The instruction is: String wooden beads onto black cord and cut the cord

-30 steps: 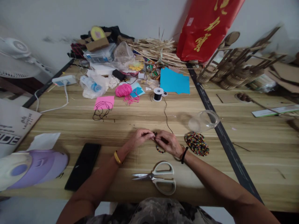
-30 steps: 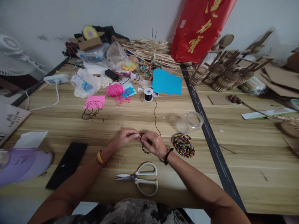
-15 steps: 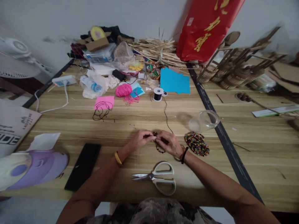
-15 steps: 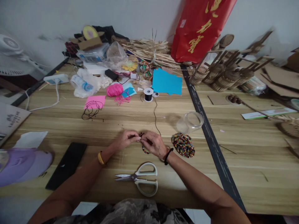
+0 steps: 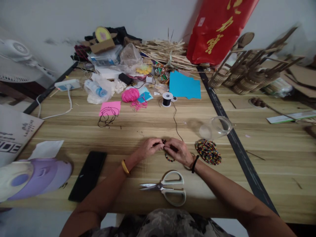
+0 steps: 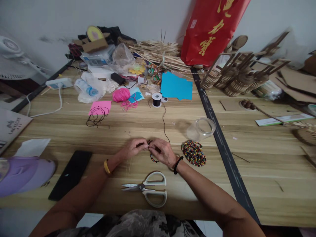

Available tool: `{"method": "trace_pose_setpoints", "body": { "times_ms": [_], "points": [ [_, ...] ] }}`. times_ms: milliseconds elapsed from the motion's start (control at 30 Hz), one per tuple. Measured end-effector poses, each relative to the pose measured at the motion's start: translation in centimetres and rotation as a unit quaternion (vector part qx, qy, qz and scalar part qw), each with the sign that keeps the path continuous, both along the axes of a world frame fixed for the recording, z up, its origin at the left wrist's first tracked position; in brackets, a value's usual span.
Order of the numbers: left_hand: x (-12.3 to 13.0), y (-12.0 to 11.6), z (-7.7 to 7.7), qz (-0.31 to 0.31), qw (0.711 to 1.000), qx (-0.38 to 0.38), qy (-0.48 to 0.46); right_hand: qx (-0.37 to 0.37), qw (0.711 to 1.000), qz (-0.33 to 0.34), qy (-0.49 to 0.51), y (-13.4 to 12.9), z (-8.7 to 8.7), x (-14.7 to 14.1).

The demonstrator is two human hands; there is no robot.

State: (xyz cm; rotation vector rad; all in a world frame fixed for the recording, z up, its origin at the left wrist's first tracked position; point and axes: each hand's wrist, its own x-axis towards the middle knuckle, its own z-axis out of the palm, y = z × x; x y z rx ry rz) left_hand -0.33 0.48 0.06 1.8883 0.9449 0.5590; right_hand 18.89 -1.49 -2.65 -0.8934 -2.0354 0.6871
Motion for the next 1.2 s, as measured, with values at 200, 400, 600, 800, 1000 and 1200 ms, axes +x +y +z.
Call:
{"method": "trace_pose_setpoints", "body": {
  "times_ms": [200,400,600,800,1000,1200],
  "points": [
    [-0.16,0.09,-0.12,-0.004,1.0,-0.01,0.01,-0.013,1.0,-0.005,0.001,-0.02,-0.05,0.02],
    [-0.08,0.03,0.05,0.0,1.0,-0.013,-0.005,-0.012,1.0,0.006,-0.004,0.03,0.02,0.07],
    [-0.28,0.22,-0.09,0.016,0.998,-0.051,-0.037,-0.021,1.0,0.004,-0.003,-0.01,0.23,0.19],
    [-0.35,0.35,-0.16,0.047,0.995,-0.077,-0.048,-0.021,1.0,-0.003,0.003,-0.05,0.35,0.13],
    [-0.1,0.17,-0.31,0.043,0.997,-0.054,-0.025,-0.023,1.0,-0.003,0.005,-0.1,0.28,0.17],
    [-0.01,0.18,-0.2,0.02,0.999,-0.023,-0.013,-0.027,1.0,-0.003,0.006,-0.11,0.1,0.15]
  ]
}}
